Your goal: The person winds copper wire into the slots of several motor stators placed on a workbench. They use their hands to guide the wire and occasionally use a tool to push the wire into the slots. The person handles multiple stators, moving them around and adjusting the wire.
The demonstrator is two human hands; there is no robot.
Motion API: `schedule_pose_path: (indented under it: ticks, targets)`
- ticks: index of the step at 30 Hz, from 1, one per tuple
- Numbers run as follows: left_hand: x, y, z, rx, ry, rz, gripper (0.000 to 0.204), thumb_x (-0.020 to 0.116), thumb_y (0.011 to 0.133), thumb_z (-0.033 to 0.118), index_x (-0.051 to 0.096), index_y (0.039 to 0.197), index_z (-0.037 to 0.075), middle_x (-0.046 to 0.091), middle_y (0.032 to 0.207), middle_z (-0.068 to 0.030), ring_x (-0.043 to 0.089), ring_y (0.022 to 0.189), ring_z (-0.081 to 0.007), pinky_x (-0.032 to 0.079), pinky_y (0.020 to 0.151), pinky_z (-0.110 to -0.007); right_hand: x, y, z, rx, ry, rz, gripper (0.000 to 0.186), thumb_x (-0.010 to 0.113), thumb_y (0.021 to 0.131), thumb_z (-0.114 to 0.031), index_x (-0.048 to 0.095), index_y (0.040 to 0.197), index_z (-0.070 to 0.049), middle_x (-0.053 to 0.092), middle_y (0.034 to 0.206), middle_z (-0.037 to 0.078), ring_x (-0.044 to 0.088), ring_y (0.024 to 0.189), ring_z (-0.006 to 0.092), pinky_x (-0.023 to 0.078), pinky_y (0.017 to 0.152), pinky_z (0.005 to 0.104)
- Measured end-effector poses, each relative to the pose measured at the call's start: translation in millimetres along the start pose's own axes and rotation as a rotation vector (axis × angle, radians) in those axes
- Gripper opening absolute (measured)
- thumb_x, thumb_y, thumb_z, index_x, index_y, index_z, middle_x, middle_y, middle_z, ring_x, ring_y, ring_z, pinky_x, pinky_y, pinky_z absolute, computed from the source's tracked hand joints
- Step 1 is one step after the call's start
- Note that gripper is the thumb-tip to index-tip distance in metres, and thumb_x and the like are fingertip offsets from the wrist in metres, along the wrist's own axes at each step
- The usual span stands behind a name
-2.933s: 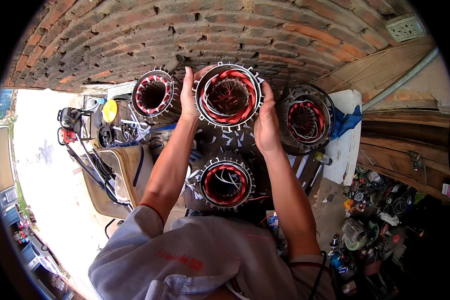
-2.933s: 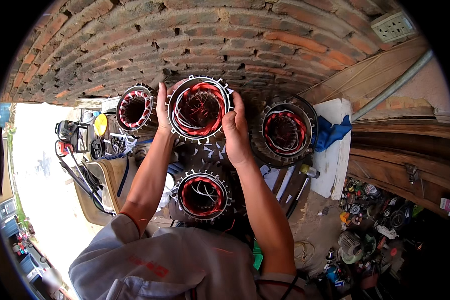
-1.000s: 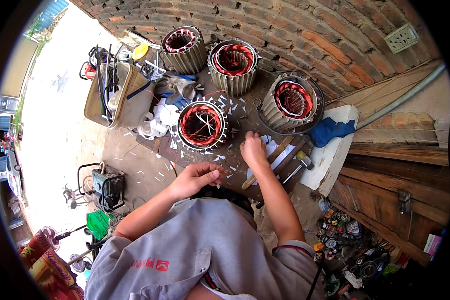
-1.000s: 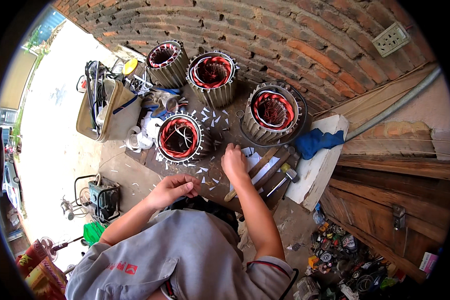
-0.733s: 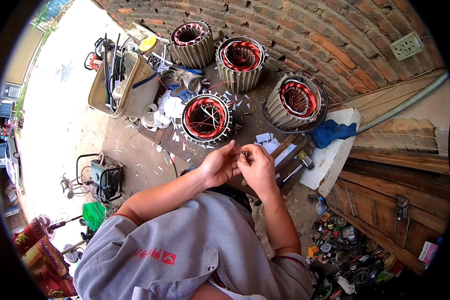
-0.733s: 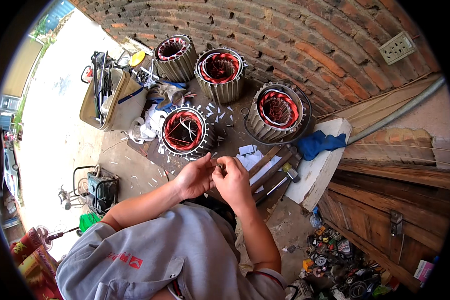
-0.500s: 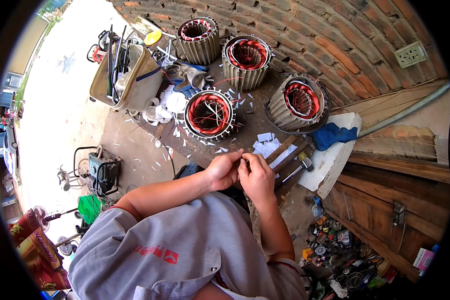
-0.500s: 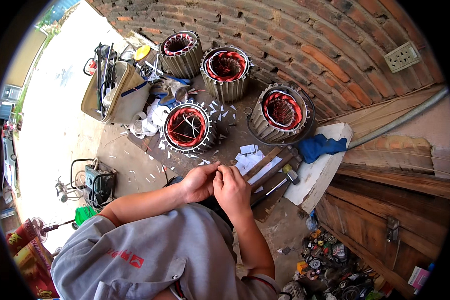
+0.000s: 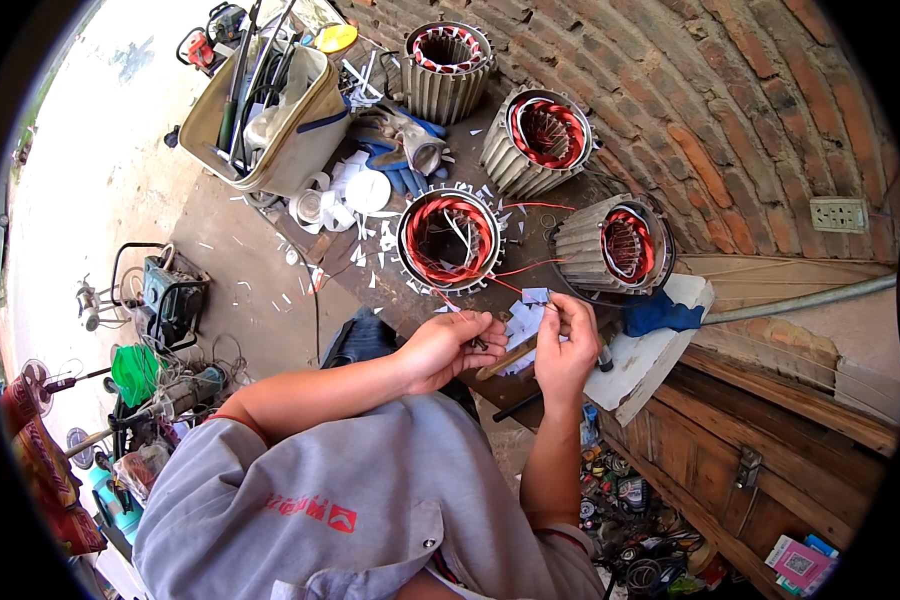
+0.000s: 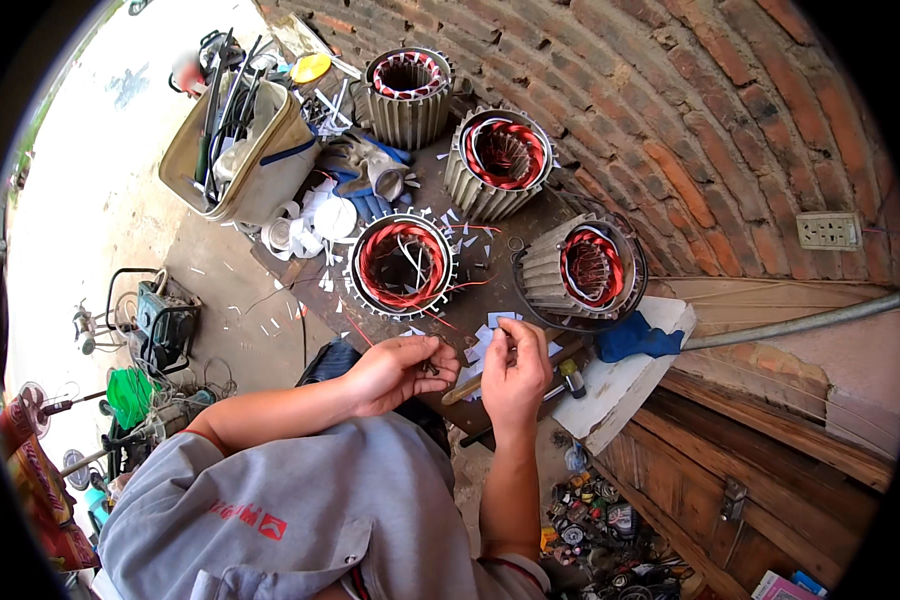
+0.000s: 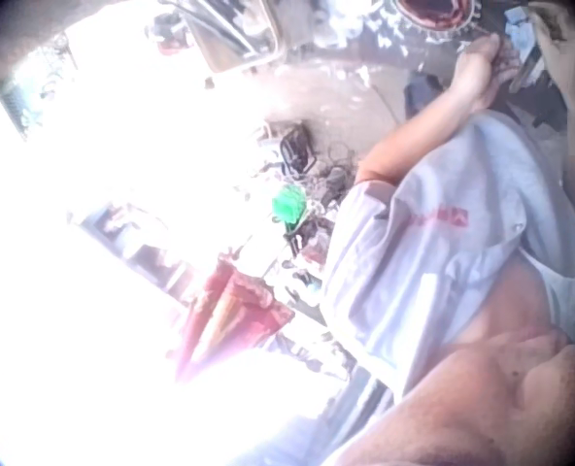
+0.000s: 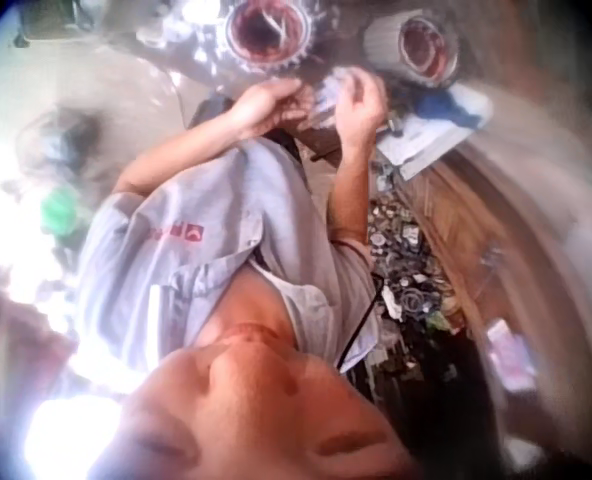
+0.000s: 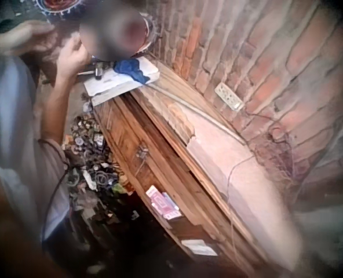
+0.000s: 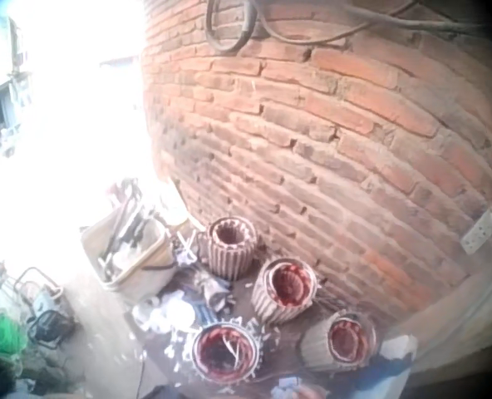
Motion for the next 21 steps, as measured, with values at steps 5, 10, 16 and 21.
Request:
schedule_pose_path:
  ticks: [5, 10, 16, 21]
  targets:
    - [-15, -36, 33, 0.004, 0.049, -0.052, 0.019, 0.05, 0.098, 0.017, 0.058, 0.105, 0.001, 0.064, 0.102, -0.0096, 0.064, 0.094, -0.0191, 0.053, 0.083, -0.031, -3, 89, 23, 0.019, 0.052, 0.022, 0.019, 0.061, 0.083, 0.004, 0.061, 0.103, 0.005, 0.062, 0.09, 0.01, 0.062, 0.071, 0.0143, 0.051, 0.061, 0.0256]
    - [-49, -55, 70, 0.103, 0.024, -0.012, 0.018, 0.051, 0.097, 0.017, 0.058, 0.1, 0.001, 0.064, 0.098, -0.011, 0.065, 0.087, -0.019, 0.053, 0.078, -0.029, 44, 158, 5, -0.028, 0.079, -0.128, 0.016, 0.065, 0.082, 0.001, 0.062, 0.098, 0.002, 0.064, 0.084, 0.008, 0.061, 0.066, 0.0139, 0.051, 0.061, 0.0284]
    - [-81, -60, 110, 0.212, -0.048, 0.095, 0.017, 0.051, 0.097, 0.016, 0.06, 0.098, 0.001, 0.066, 0.094, -0.0092, 0.065, 0.085, -0.0161, 0.054, 0.076, -0.028, 95, 210, -16, -0.373, -0.173, -0.307, 0.013, 0.063, 0.081, -0.002, 0.063, 0.095, 0.0, 0.064, 0.088, 0.016, 0.063, 0.078, 0.0344, 0.051, 0.069, 0.0393]
    - [-94, -60, 125, 0.273, -0.069, 0.145, 0.017, 0.05, 0.098, 0.017, 0.058, 0.097, 0.002, 0.065, 0.094, -0.0101, 0.064, 0.085, -0.0175, 0.053, 0.077, -0.03, 108, 219, -13, -0.399, -0.231, -0.403, 0.011, 0.061, 0.083, -0.003, 0.064, 0.093, 0.0, 0.064, 0.09, 0.016, 0.064, 0.081, 0.034, 0.051, 0.072, 0.0396]
Point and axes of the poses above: each hand's wrist, its own y-axis towards the middle knuckle, its own x-axis out of the palm, z = x × y, the point moved 3 cm from there along y, towards the middle knuckle
